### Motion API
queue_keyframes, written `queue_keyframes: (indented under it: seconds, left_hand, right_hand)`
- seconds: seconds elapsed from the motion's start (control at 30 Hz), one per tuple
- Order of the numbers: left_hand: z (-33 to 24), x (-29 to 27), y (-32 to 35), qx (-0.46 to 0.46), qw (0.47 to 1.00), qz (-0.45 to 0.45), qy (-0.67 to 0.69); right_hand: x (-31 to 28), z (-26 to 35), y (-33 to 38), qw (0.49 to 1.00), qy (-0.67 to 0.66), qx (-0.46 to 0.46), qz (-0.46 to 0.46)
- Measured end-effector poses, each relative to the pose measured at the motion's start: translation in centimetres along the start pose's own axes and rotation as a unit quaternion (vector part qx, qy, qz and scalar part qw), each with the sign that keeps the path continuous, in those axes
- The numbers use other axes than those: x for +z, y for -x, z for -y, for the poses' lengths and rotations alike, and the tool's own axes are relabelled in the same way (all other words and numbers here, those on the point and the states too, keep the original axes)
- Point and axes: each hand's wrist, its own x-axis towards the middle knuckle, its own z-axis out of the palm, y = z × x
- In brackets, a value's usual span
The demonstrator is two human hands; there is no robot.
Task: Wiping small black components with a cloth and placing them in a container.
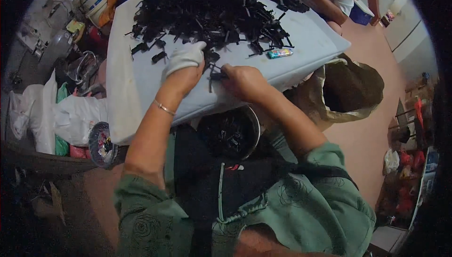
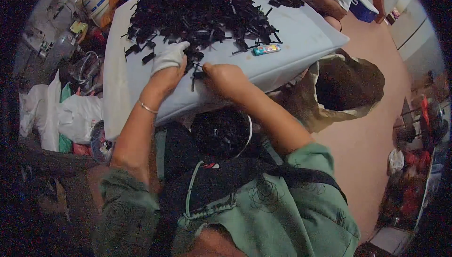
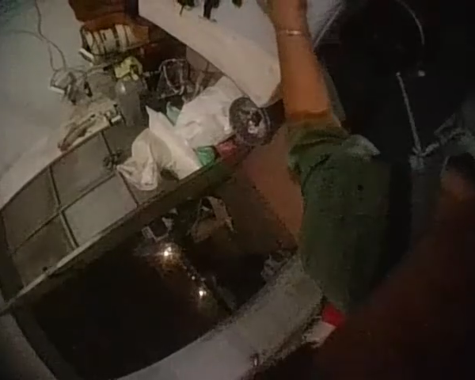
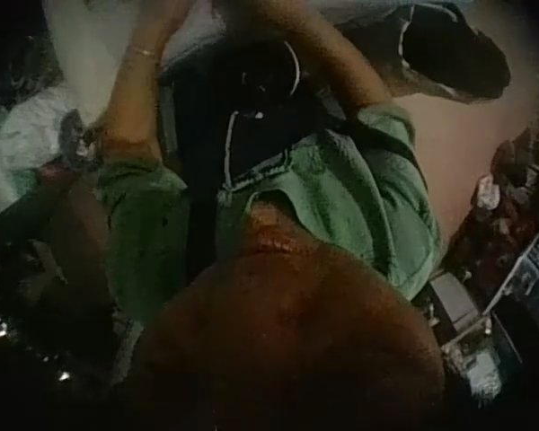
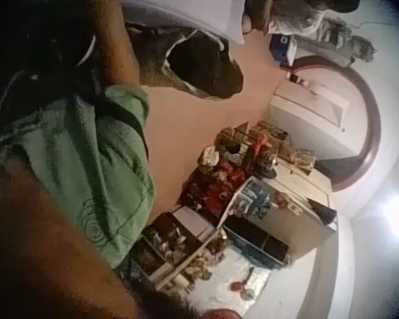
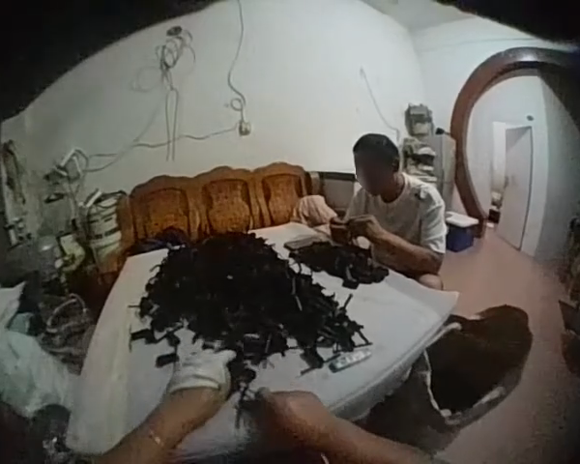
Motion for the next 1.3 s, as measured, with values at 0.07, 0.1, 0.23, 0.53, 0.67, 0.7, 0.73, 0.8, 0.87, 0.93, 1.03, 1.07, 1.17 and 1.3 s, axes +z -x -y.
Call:
queue_keyframes:
  seconds: [0.07,0.1,0.23,0.53,0.67,0.7,0.73,0.8,0.87,0.93,1.03,1.07,1.17,1.3]
  left_hand:
    - [-1.0,-0.9,0.7,0.025,0.998,-0.023,0.056]
    - [-1.4,-1.4,0.7,0.029,0.997,-0.026,0.069]
    - [-1.6,-3.5,0.1,0.051,0.997,-0.056,-0.007]
    - [-1.6,-5.0,3.1,0.039,0.989,-0.144,0.009]
    - [-0.1,-3.9,4.4,-0.064,0.984,-0.139,0.092]
    - [0.1,-3.9,4.4,-0.096,0.971,-0.173,0.132]
    - [0.4,-4.0,4.3,-0.097,0.971,-0.175,0.131]
    - [-0.8,-6.2,3.9,-0.216,0.896,-0.232,0.311]
    - [-1.6,-7.2,4.0,-0.232,0.811,-0.242,0.48]
    - [-3.7,-8.3,3.9,-0.396,0.677,-0.243,0.57]
    - [-3.8,-7.3,5.3,-0.343,0.624,-0.253,0.655]
    - [-4.1,-7.4,5.6,-0.339,0.611,-0.246,0.671]
    - [-6.1,-7.6,5.8,-0.319,0.57,-0.264,0.709]
    - [-8.2,-7.6,6.5,-0.393,0.567,-0.223,0.689]
  right_hand:
    - [-0.2,-0.7,1.1,1.0,-0.019,-0.015,0.003]
    - [-0.3,-0.9,1.4,0.999,-0.038,-0.032,0.005]
    - [-0.1,-2.1,1.1,0.977,-0.211,-0.022,-0.023]
    - [-0.3,-0.2,2.9,0.879,-0.464,-0.001,-0.106]
    - [-0.2,0.7,3.8,0.926,-0.357,-0.033,-0.12]
    - [-0.2,0.7,4.0,0.934,-0.329,-0.048,-0.128]
    - [-0.4,0.9,4.1,0.935,-0.328,-0.049,-0.127]
    - [-1.2,1.7,4.7,0.948,-0.287,-0.051,-0.131]
    - [-0.9,1.9,4.4,0.955,-0.22,-0.064,-0.187]
    - [-0.6,1.6,3.3,0.955,-0.152,-0.073,-0.245]
    - [-0.2,0.7,1.0,0.973,-0.046,-0.014,-0.228]
    - [-0.3,1.2,1.1,0.973,-0.047,-0.016,-0.227]
    - [-1.7,4.1,2.6,0.956,-0.216,-0.046,-0.191]
    - [-2.1,7.9,4.7,0.948,-0.267,-0.109,-0.132]
